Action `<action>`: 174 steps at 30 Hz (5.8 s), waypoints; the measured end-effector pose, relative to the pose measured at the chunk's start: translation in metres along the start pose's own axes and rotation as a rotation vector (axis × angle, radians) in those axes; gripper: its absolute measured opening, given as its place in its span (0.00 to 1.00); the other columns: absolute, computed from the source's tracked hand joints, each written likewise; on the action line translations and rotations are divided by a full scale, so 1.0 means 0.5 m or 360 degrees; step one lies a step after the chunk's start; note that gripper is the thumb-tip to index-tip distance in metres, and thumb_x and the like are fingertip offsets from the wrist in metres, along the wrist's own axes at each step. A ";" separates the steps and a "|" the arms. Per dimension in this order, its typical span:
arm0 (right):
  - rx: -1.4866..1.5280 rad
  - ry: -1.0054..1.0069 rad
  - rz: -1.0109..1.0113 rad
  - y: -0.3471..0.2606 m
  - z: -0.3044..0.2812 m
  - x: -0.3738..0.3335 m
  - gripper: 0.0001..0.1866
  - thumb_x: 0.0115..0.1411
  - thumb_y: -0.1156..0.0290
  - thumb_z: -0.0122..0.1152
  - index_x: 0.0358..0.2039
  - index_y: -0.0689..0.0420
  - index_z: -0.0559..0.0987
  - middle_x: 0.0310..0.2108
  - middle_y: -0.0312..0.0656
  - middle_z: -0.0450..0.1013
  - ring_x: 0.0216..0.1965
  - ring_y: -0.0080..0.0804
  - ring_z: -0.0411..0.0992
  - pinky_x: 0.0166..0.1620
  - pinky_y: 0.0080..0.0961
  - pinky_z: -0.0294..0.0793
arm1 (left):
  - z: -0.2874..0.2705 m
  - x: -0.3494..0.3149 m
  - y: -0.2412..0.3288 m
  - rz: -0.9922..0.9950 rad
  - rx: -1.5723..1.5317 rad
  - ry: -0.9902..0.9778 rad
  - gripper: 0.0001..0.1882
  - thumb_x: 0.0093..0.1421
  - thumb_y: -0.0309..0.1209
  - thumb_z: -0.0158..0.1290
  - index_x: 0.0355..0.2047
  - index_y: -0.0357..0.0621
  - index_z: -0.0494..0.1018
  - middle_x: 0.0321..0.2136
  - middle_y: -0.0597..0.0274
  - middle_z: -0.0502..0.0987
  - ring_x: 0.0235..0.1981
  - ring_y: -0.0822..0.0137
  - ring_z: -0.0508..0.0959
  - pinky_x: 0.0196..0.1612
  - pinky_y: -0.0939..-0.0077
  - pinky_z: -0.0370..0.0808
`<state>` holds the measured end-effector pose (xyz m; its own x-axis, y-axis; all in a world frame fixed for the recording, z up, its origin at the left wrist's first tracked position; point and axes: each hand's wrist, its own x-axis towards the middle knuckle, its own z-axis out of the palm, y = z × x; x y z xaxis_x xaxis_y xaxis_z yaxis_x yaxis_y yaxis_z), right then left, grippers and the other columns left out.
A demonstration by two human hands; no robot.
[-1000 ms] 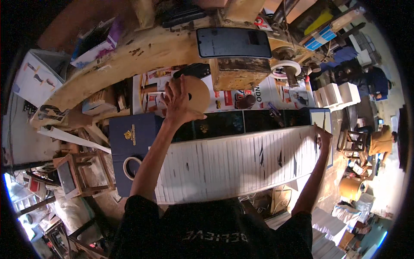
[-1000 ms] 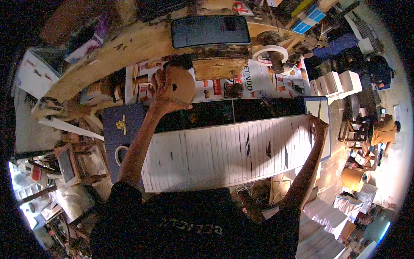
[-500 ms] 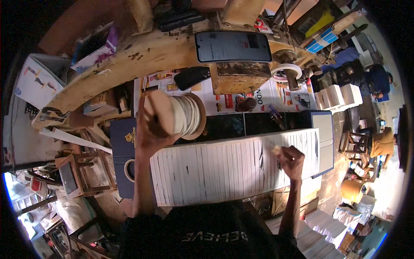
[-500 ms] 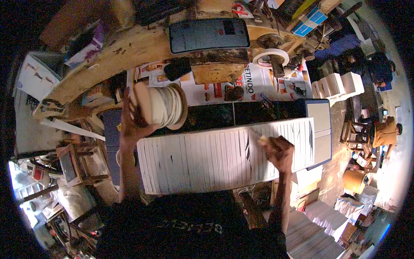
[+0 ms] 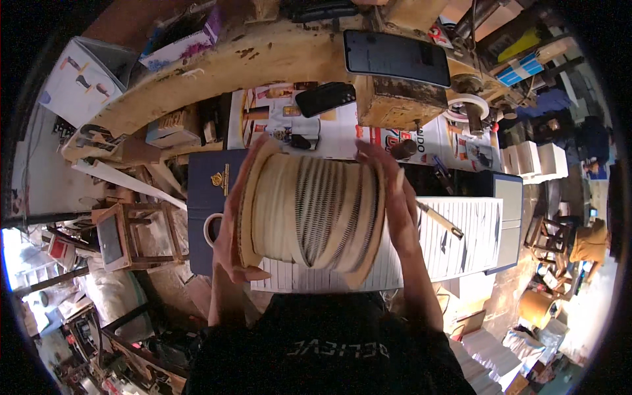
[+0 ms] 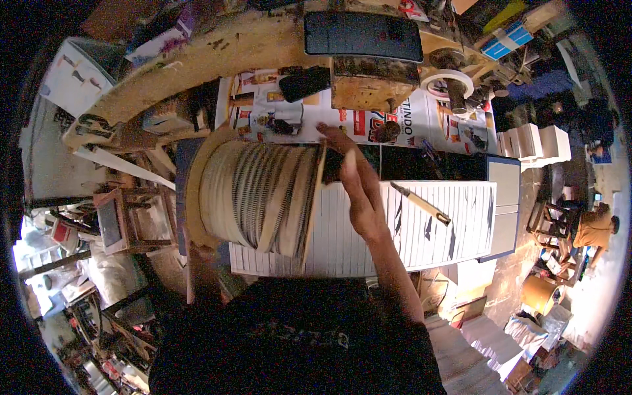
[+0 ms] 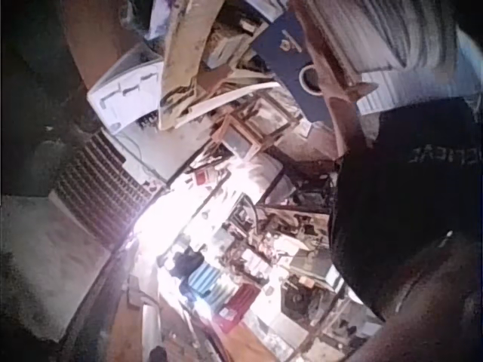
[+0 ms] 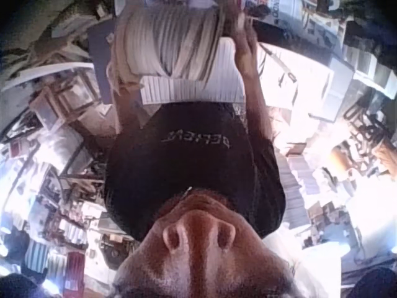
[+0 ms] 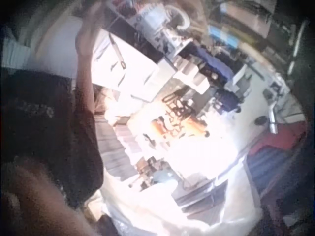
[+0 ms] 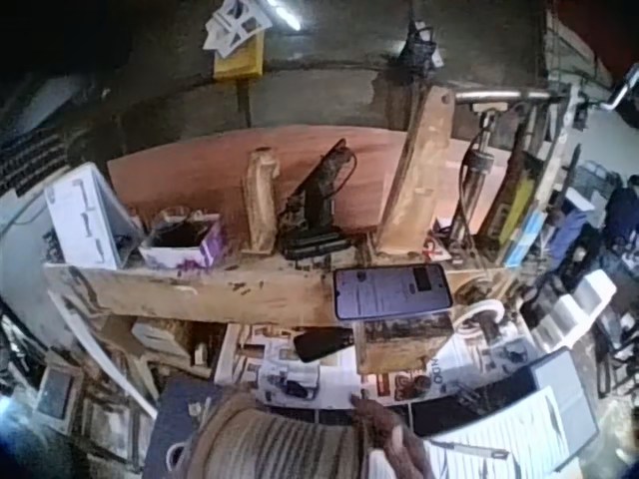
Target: The person attaches a cloth strip along the edge of a stack of sheets, cuts it with a utility knife, and then presses adhesive tape along the edge by hand.
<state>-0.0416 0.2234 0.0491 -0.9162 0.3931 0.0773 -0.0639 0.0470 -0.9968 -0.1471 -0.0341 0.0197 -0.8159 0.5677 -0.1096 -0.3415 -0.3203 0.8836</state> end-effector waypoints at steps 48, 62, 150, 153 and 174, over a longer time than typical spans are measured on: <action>-0.0347 -0.1048 0.0023 -0.148 -0.190 -0.088 0.07 0.56 0.74 0.73 0.36 0.57 0.85 0.36 0.42 0.82 0.38 0.32 0.80 0.43 0.34 0.79 | 0.107 -0.062 -0.005 0.0315 -0.0660 0.0286 0.46 0.63 0.62 0.52 0.70 0.45 0.53 0.63 0.51 0.65 0.63 0.56 0.70 0.64 0.49 0.72; -0.0008 0.0974 -0.0272 -0.159 -0.301 -0.104 0.17 0.71 0.73 0.43 0.56 0.66 0.71 0.66 0.57 0.65 0.61 0.47 0.69 0.55 0.33 0.76 | -0.033 -0.028 -0.015 0.0169 0.0376 -0.0080 0.53 0.53 0.40 0.68 0.73 0.46 0.48 0.61 0.51 0.66 0.57 0.56 0.73 0.56 0.62 0.78; -0.1089 0.1158 0.0514 0.112 -0.530 -0.407 0.15 0.51 0.76 0.77 0.40 0.60 0.86 0.29 0.43 0.82 0.28 0.25 0.76 0.34 0.28 0.77 | 0.342 -0.122 -0.281 0.0124 0.1837 -0.0221 0.09 0.58 0.30 0.69 0.33 0.37 0.82 0.31 0.61 0.83 0.30 0.68 0.83 0.32 0.71 0.78; -0.1095 0.1159 0.0207 0.171 -0.551 -0.401 0.12 0.52 0.72 0.78 0.36 0.61 0.86 0.31 0.37 0.83 0.30 0.22 0.76 0.32 0.23 0.74 | 0.338 -0.147 -0.290 0.0156 0.1765 0.0083 0.13 0.55 0.30 0.70 0.37 0.39 0.80 0.37 0.56 0.83 0.34 0.61 0.83 0.37 0.66 0.79; -0.1145 -0.0854 0.1216 0.265 -0.577 -0.654 0.04 0.57 0.72 0.64 0.26 0.55 0.78 0.37 0.43 0.82 0.32 0.32 0.80 0.35 0.30 0.79 | 0.015 -0.533 -0.338 -0.0885 0.1422 -0.0547 0.11 0.51 0.25 0.64 0.36 0.42 0.80 0.40 0.55 0.83 0.42 0.57 0.83 0.47 0.63 0.78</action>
<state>0.3635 0.3658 -0.1033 -0.6799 0.1151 -0.7242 0.6543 0.5411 -0.5283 0.1317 -0.1254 -0.0970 -0.4328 0.6871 -0.5835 -0.0475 0.6290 0.7759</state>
